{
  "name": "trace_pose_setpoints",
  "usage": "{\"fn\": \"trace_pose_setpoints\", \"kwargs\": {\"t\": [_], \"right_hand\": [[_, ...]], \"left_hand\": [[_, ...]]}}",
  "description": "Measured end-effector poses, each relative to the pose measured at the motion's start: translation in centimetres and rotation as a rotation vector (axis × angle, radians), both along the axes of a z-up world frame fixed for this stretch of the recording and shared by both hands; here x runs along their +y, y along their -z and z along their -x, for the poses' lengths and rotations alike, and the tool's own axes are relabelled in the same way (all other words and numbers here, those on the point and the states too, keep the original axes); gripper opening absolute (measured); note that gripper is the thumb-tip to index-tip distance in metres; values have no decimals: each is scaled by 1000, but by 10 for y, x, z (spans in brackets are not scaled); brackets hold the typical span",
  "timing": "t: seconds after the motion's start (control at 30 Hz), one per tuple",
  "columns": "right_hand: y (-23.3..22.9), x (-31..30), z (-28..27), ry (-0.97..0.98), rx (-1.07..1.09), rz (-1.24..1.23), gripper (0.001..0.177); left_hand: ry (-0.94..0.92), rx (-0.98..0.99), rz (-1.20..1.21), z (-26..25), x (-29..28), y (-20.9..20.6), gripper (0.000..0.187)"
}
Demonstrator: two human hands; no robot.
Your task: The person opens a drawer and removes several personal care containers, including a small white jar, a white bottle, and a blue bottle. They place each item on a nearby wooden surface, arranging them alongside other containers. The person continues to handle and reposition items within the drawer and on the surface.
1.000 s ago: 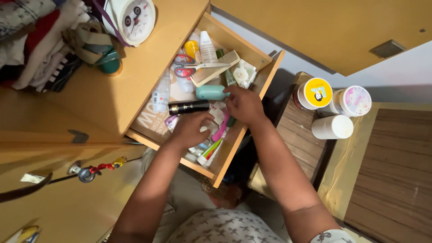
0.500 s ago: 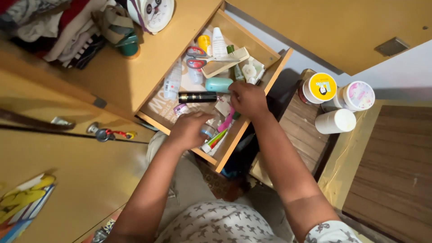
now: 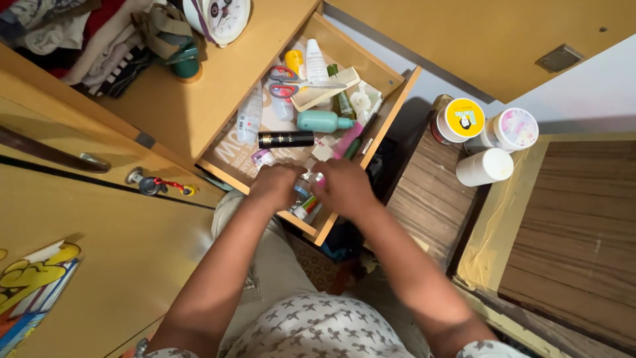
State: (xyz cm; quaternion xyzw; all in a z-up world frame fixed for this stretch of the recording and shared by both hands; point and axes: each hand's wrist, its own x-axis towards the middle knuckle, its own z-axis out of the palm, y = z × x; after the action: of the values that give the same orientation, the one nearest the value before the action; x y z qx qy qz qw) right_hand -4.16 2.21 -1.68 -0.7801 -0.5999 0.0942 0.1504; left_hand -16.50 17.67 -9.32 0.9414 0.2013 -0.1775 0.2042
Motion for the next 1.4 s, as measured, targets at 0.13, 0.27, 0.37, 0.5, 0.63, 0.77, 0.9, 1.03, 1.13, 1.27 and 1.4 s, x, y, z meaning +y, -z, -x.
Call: {"fn": "trace_pose_setpoints", "kwargs": {"t": [0.13, 0.27, 0.37, 0.5, 0.63, 0.77, 0.9, 1.03, 1.13, 1.27, 1.4], "right_hand": [[19, -2, -9, -36, -70, -122, 21], [26, -4, -30, 104, 133, -249, 36], [20, -5, -30, 149, 221, -313, 58], [6, -1, -23, 104, 333, -346, 76], [13, 0, -26, 118, 319, -347, 75], [10, -1, -25, 162, 368, -377, 69], [-9, 0, -18, 241, 504, -388, 65], [-13, -2, -14, 241, 550, -406, 66], [-14, -1, -12, 258, 583, -381, 65], [-11, -1, -13, 270, 625, -364, 65], [-5, -2, -14, 213, 577, -388, 69]], "left_hand": [[15, 26, -25, -1, 0, 10, 50], [-162, -132, 175, 5, -12, -64, 39], [-519, -473, 659, -8, -17, -52, 40], [-892, -806, 1215, -14, -35, -39, 47], [-795, -887, 1283, -17, -34, -24, 41], [-808, -888, 1311, -12, -35, -31, 35], [-863, -714, 1376, -12, -30, -40, 48], [-820, -659, 1658, -8, -30, -48, 37], [-730, -621, 1661, -7, -25, -29, 40], [-682, -612, 1650, -7, -25, -26, 49], [-698, -621, 1672, -4, -25, -36, 51]]}}
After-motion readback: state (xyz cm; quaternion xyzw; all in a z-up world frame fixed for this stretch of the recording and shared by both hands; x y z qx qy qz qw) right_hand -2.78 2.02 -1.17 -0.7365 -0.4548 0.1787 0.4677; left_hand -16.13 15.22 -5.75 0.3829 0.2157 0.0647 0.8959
